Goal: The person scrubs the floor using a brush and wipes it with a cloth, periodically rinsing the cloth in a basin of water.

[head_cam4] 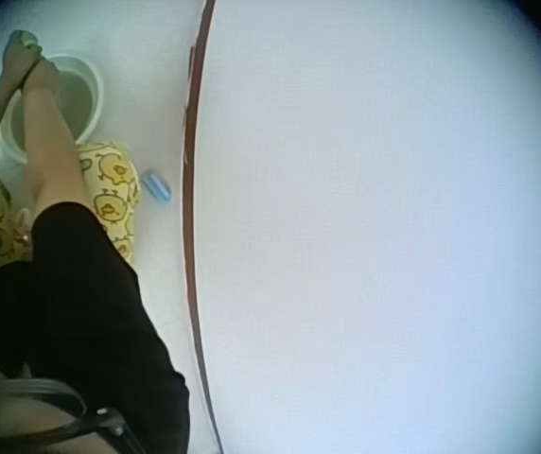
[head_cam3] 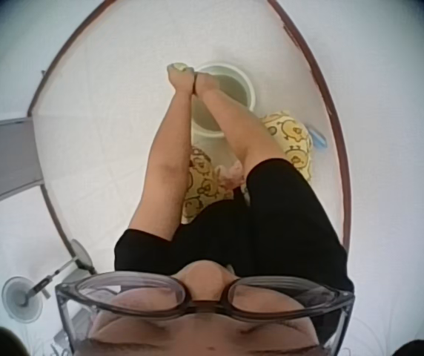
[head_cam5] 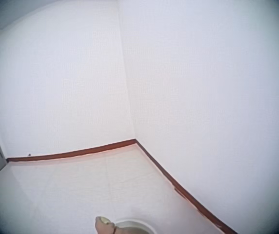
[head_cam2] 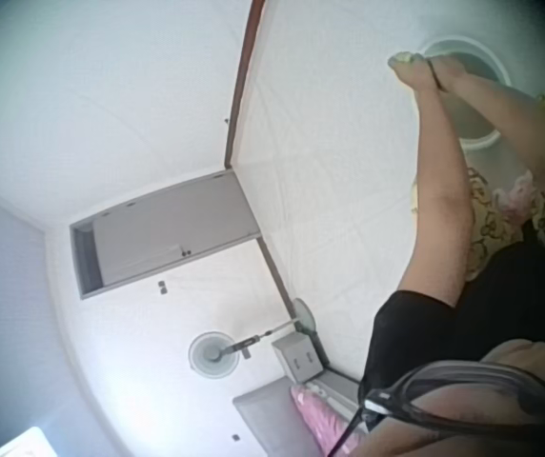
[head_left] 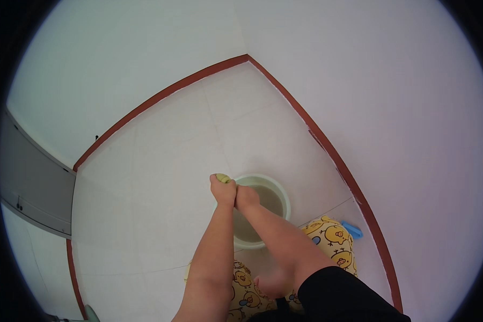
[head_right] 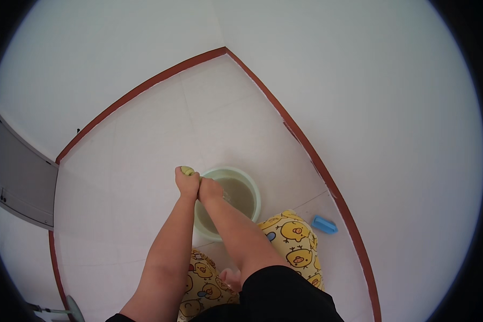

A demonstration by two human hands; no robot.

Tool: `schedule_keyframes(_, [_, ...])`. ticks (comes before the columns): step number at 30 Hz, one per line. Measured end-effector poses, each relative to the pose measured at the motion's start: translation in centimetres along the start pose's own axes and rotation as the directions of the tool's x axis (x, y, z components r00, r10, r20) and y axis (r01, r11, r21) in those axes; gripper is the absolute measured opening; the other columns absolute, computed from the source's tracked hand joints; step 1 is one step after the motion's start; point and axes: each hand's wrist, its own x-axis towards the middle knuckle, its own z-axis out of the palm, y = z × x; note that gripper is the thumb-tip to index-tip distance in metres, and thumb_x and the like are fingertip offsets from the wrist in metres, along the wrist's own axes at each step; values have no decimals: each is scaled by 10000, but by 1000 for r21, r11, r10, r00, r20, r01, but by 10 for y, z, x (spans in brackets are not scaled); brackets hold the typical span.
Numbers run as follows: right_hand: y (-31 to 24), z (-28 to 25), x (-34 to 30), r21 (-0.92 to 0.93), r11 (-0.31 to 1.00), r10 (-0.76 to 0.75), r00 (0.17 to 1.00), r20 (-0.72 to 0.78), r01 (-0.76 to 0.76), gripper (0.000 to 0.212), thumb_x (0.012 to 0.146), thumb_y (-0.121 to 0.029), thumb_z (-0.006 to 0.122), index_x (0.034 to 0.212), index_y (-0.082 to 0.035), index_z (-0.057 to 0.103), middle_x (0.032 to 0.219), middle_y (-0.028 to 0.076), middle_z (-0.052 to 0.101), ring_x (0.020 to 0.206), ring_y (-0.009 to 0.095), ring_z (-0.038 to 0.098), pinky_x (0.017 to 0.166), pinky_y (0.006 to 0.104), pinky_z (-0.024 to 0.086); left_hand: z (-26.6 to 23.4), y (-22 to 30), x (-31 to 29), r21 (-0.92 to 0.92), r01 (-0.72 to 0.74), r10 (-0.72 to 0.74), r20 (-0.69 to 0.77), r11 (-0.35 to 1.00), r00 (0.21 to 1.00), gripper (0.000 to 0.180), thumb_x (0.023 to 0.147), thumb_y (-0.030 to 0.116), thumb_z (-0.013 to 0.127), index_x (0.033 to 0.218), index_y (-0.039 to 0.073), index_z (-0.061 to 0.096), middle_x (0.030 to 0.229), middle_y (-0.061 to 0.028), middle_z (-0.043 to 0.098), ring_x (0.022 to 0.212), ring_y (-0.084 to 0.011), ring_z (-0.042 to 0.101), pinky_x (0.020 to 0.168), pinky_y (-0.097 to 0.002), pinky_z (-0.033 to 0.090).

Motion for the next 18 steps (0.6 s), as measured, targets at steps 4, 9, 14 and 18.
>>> schedule_keyframes(4, [-6,-5,-5,-45,999,-20,1000,-13,19,186,765,-184,528,850,-83,658,907,151,647,884,312,616,746,408,501,-5,8,-5,54,-51,51,5,997,999,387,630,74,628,967,-2,453,843,-191,583,795,-350,580,723,-402,468])
schedule_keyframes(9, [-3,-4,-6,-59,998,-27,1000,-11,26,202,770,-201,517,852,-87,662,911,148,648,889,311,616,756,405,502,-7,13,-10,93,-63,60,39,994,997,387,632,73,622,970,-9,453,826,-192,589,781,-354,585,712,-403,471])
schedule_keyframes(14, [-2,-2,-6,-81,996,-48,999,7,49,205,775,-203,512,857,-93,663,909,145,649,886,309,617,757,407,502,-9,11,-10,120,-82,76,48,989,996,410,624,81,634,980,-16,456,832,-193,592,783,-352,591,715,-397,477])
schedule_keyframes(18, [0,0,-3,-77,995,-59,998,-9,58,198,754,-199,516,856,-88,645,887,154,644,856,334,608,729,422,493,-9,12,-10,105,-99,93,55,990,994,407,624,81,631,980,-17,458,830,-196,589,778,-349,586,710,-395,474])
